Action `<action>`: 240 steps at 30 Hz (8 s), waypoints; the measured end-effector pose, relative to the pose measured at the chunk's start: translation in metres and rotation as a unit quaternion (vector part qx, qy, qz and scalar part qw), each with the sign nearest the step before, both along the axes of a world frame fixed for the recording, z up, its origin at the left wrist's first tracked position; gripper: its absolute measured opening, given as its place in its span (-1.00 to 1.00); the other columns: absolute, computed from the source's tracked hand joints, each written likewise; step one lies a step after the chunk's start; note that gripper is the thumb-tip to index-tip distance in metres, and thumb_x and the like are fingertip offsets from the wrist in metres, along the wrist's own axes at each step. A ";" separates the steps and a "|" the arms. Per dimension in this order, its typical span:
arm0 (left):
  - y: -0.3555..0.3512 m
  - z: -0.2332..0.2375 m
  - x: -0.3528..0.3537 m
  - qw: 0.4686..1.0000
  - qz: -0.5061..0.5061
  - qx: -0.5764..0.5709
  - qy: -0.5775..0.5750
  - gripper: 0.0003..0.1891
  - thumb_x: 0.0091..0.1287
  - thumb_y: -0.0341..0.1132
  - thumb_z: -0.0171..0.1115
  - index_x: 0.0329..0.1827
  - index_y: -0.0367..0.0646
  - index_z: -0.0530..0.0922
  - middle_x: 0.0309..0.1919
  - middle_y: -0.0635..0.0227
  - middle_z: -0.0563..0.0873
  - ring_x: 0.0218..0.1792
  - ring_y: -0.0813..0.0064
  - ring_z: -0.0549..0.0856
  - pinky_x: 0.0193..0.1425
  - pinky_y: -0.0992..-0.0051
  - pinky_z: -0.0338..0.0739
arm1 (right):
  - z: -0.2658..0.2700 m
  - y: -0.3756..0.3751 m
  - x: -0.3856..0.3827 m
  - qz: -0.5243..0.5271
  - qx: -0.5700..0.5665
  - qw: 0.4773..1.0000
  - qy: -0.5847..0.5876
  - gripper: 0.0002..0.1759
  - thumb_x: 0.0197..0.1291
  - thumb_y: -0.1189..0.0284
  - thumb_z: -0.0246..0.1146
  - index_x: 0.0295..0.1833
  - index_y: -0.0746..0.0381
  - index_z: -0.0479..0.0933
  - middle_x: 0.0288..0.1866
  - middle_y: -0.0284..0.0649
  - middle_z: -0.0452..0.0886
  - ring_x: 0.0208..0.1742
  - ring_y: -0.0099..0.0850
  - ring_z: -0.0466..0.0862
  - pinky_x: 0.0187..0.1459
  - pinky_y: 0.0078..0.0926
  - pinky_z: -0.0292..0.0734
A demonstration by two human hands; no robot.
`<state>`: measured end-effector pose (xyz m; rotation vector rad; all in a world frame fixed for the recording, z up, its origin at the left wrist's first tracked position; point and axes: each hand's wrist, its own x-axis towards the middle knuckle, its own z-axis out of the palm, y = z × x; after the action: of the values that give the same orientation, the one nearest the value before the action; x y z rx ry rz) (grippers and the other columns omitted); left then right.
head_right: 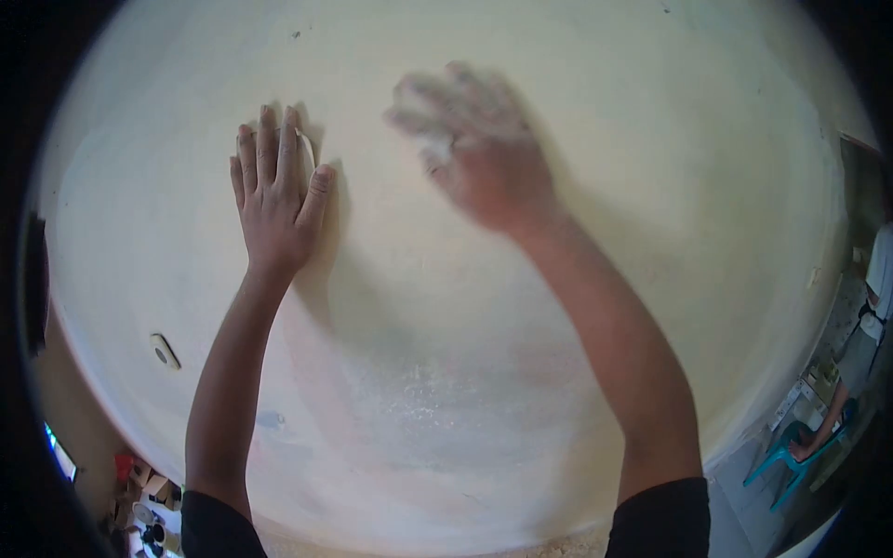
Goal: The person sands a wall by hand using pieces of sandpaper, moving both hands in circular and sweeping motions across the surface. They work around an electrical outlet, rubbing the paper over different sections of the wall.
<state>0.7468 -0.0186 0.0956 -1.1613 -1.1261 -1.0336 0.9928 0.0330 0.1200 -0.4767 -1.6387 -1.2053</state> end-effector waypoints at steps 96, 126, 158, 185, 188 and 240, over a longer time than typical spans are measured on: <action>0.054 -0.002 0.206 0.995 -0.067 -0.001 0.072 -0.51 0.43 -0.36 -0.02 0.42 -0.29 0.35 0.48 0.19 0.34 0.53 0.18 0.22 0.55 -0.10 -0.10 | -0.067 0.058 0.236 0.018 -0.058 0.979 0.195 -0.39 0.23 0.39 0.21 0.42 -0.15 0.40 0.54 -0.38 0.26 0.54 -0.11 0.22 0.53 0.08 -0.05; 0.028 0.048 0.075 0.999 -0.034 0.040 -0.009 -0.50 0.53 -0.22 -0.24 0.50 -0.10 0.27 0.51 0.36 0.30 0.54 0.31 0.21 0.58 -0.02 -0.06 | 0.042 0.093 0.281 0.021 0.037 0.975 0.218 -0.43 0.30 0.36 0.18 0.44 -0.13 0.37 0.52 -0.32 0.29 0.53 -0.16 0.25 0.52 -0.12 0.08; -0.027 0.053 -0.170 0.996 -0.068 0.053 -0.026 -0.49 0.49 -0.24 -0.24 0.48 -0.10 0.31 0.50 0.38 0.31 0.55 0.32 0.19 0.59 -0.03 -0.12 | 0.047 0.053 0.036 0.029 0.042 0.952 0.303 -0.50 0.35 0.40 0.13 0.40 0.03 0.39 0.48 -0.25 0.35 0.52 -0.18 0.27 0.49 -0.15 0.14; -0.052 0.032 -0.248 0.997 -0.068 0.046 0.012 -0.52 0.46 -0.31 -0.16 0.42 -0.19 0.38 0.48 0.37 0.36 0.53 0.32 0.22 0.60 -0.01 -0.09 | 0.025 -0.032 -0.247 0.038 0.043 0.981 0.187 -0.53 0.30 0.35 0.13 0.33 0.01 0.48 0.47 -0.25 0.37 0.51 -0.18 0.28 0.52 0.05 0.01; -0.054 0.030 -0.253 0.997 -0.066 0.043 0.012 -0.52 0.46 -0.31 -0.17 0.42 -0.19 0.38 0.48 0.37 0.36 0.53 0.32 0.22 0.60 -0.01 -0.09 | 0.009 -0.059 -0.278 0.078 0.001 0.997 0.022 -0.51 0.26 0.34 0.18 0.33 -0.13 0.47 0.46 -0.38 0.38 0.51 -0.25 0.29 0.53 0.09 -0.03; -0.046 -0.003 -0.188 0.994 -0.100 0.028 -0.046 -0.53 0.47 -0.40 -0.10 0.43 -0.25 0.34 0.51 0.23 0.29 0.55 0.26 0.17 0.56 -0.13 -0.17 | -0.039 -0.028 -0.061 0.000 -0.040 0.974 0.225 -0.41 0.17 0.59 0.21 0.35 0.01 0.46 0.51 -0.37 0.32 0.52 -0.20 0.28 0.53 -0.12 0.07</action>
<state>0.5590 -0.0647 0.0927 -1.2104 -1.0598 -1.2761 0.9321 0.0053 0.0810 -0.7416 -1.2973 -0.9486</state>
